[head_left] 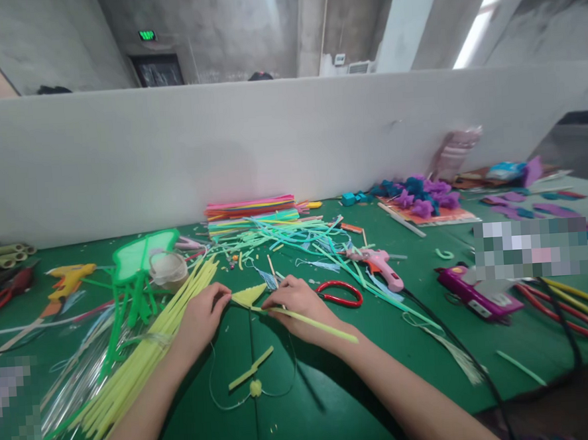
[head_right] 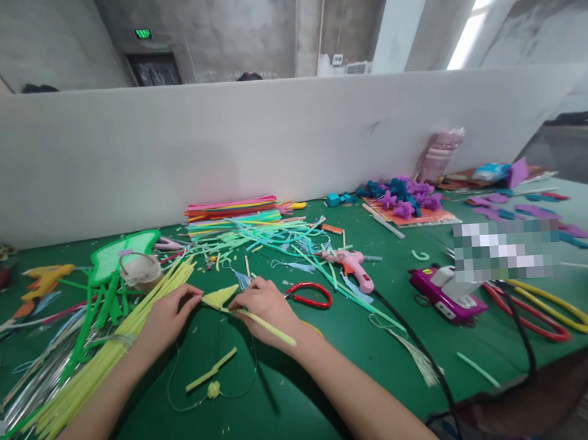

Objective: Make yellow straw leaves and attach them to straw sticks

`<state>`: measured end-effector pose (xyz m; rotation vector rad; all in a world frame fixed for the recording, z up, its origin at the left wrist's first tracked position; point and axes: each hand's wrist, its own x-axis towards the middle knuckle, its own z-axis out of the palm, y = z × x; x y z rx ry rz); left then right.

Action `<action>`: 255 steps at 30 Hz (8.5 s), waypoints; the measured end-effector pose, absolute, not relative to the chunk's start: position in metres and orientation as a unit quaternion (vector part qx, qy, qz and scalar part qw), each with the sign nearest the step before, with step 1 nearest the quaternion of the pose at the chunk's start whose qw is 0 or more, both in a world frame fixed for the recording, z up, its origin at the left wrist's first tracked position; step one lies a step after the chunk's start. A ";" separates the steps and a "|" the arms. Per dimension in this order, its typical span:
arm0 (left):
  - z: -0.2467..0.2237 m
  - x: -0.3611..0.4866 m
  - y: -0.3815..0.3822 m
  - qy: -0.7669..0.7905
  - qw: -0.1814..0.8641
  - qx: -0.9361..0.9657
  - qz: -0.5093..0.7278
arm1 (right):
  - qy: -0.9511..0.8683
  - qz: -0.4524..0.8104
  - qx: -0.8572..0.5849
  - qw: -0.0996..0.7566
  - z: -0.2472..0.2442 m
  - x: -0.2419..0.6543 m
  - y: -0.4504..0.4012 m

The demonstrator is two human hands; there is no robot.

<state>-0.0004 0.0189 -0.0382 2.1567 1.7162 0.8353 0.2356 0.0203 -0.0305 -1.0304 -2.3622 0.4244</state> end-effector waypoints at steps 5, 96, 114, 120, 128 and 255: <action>-0.038 0.000 0.018 0.592 0.126 0.739 0.295 | -0.857 0.163 -0.392 0.294 -0.034 0.234 0.022; -0.042 0.016 0.009 0.487 0.128 0.838 0.210 | -0.775 0.306 -0.383 0.399 -0.053 0.213 0.031; -0.040 0.016 0.011 0.488 0.176 0.811 0.271 | -0.801 0.298 -0.342 0.391 -0.047 0.214 0.026; -0.041 0.016 0.011 0.501 0.181 0.797 0.284 | -0.791 0.314 -0.349 0.393 -0.041 0.214 0.018; -0.041 0.019 0.009 0.533 0.137 0.791 0.267 | -0.804 0.307 -0.347 0.374 -0.042 0.214 0.020; -0.019 0.033 -0.002 0.466 0.389 0.666 0.434 | -0.881 0.107 -0.267 0.376 -0.024 0.244 0.021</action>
